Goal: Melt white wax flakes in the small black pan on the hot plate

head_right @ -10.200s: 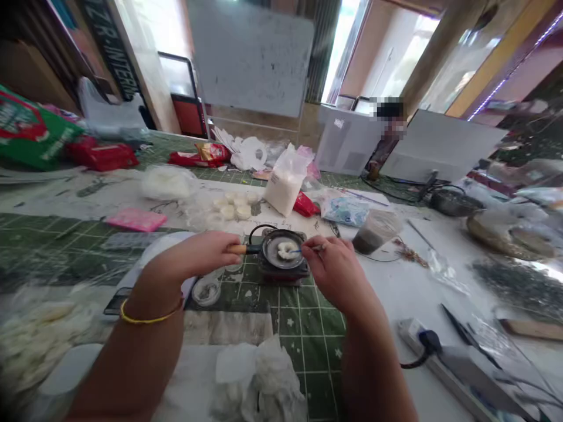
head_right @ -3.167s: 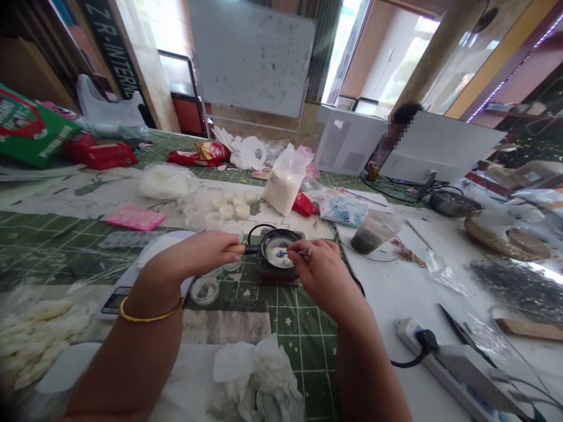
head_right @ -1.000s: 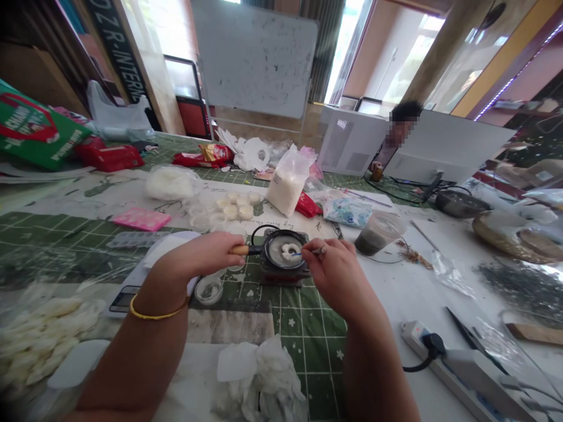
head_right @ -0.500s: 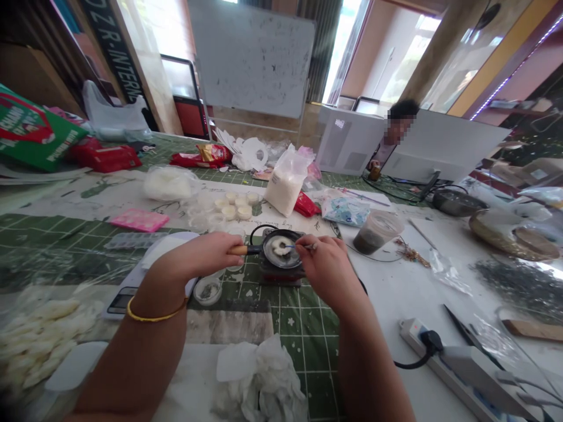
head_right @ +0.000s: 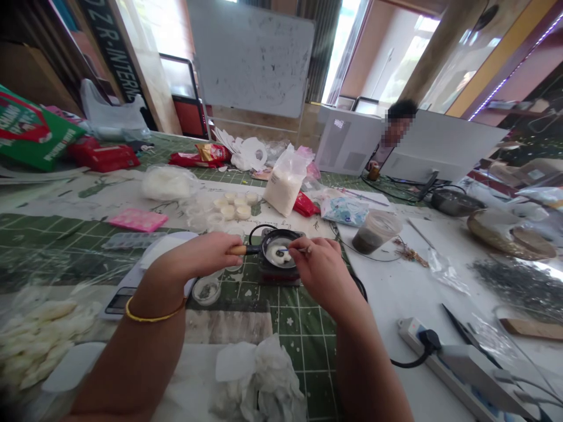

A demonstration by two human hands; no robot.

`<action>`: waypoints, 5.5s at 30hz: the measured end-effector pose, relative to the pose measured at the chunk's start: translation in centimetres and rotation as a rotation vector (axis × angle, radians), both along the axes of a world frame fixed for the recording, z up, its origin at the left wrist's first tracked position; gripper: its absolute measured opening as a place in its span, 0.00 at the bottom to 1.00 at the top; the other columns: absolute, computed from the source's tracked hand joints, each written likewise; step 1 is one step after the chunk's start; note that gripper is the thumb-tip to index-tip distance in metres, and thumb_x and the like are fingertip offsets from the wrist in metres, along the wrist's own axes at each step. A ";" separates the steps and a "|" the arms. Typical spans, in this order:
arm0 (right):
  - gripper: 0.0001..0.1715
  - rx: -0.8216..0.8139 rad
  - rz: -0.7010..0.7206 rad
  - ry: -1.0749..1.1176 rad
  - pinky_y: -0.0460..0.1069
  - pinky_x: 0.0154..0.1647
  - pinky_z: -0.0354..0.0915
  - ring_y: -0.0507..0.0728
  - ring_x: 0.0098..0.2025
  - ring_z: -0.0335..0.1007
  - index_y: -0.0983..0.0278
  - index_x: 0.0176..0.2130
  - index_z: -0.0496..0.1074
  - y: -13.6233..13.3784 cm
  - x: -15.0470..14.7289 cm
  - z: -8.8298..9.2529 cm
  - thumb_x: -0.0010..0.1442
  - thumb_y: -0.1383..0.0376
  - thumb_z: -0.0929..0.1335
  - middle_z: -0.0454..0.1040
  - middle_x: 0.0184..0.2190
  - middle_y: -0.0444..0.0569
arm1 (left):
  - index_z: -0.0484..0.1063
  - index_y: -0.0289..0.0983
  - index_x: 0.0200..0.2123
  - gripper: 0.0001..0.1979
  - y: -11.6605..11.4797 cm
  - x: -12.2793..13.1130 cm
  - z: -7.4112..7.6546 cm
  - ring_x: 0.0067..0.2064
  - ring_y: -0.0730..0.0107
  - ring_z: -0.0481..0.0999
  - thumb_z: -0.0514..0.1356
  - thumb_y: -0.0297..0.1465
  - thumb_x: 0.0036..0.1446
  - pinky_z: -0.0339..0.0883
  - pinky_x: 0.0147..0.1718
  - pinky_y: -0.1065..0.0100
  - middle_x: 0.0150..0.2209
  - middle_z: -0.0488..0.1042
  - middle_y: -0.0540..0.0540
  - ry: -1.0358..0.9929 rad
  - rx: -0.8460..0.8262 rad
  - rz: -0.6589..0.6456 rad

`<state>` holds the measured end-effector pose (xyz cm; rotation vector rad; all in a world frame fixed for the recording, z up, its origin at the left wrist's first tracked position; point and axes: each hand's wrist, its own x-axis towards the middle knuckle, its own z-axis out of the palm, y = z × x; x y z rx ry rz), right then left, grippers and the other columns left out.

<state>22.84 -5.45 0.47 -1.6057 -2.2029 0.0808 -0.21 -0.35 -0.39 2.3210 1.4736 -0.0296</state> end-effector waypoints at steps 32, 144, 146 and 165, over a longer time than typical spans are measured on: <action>0.13 0.003 0.030 0.017 0.53 0.43 0.55 0.56 0.38 0.66 0.59 0.35 0.69 -0.1 0.1 0.1 0.59 0.59 0.58 0.74 0.32 0.46 | 0.65 0.37 0.26 0.12 0.1 0.2 0.0 0.27 0.71 0.67 0.51 0.40 0.49 0.52 0.21 0.71 0.28 0.70 0.47 0.003 -0.012 0.008; 0.13 -0.010 0.024 0.019 0.52 0.43 0.55 0.56 0.39 0.65 0.59 0.36 0.68 0.0 0.1 -0.1 0.59 0.59 0.58 0.73 0.33 0.46 | 0.64 0.37 0.26 0.11 -0.1 0.0 0.1 0.26 0.71 0.66 0.52 0.39 0.49 0.52 0.21 0.71 0.28 0.69 0.48 -0.002 -0.001 0.001; 0.13 -0.013 0.023 0.022 0.53 0.44 0.54 0.56 0.39 0.65 0.59 0.36 0.68 0.0 0.0 0.0 0.59 0.60 0.58 0.73 0.32 0.46 | 0.64 0.37 0.26 0.11 -0.1 0.1 0.1 0.26 0.71 0.67 0.52 0.39 0.49 0.52 0.22 0.71 0.28 0.70 0.48 0.002 -0.005 0.006; 0.12 -0.004 -0.023 0.011 0.55 0.46 0.52 0.56 0.38 0.65 0.60 0.35 0.68 0.1 0.2 -0.1 0.59 0.61 0.58 0.73 0.30 0.46 | 0.67 0.38 0.37 0.13 -3.5 -0.3 2.7 0.37 0.64 0.69 0.50 0.39 0.55 0.58 0.35 0.66 0.37 0.71 0.45 -0.129 0.301 0.010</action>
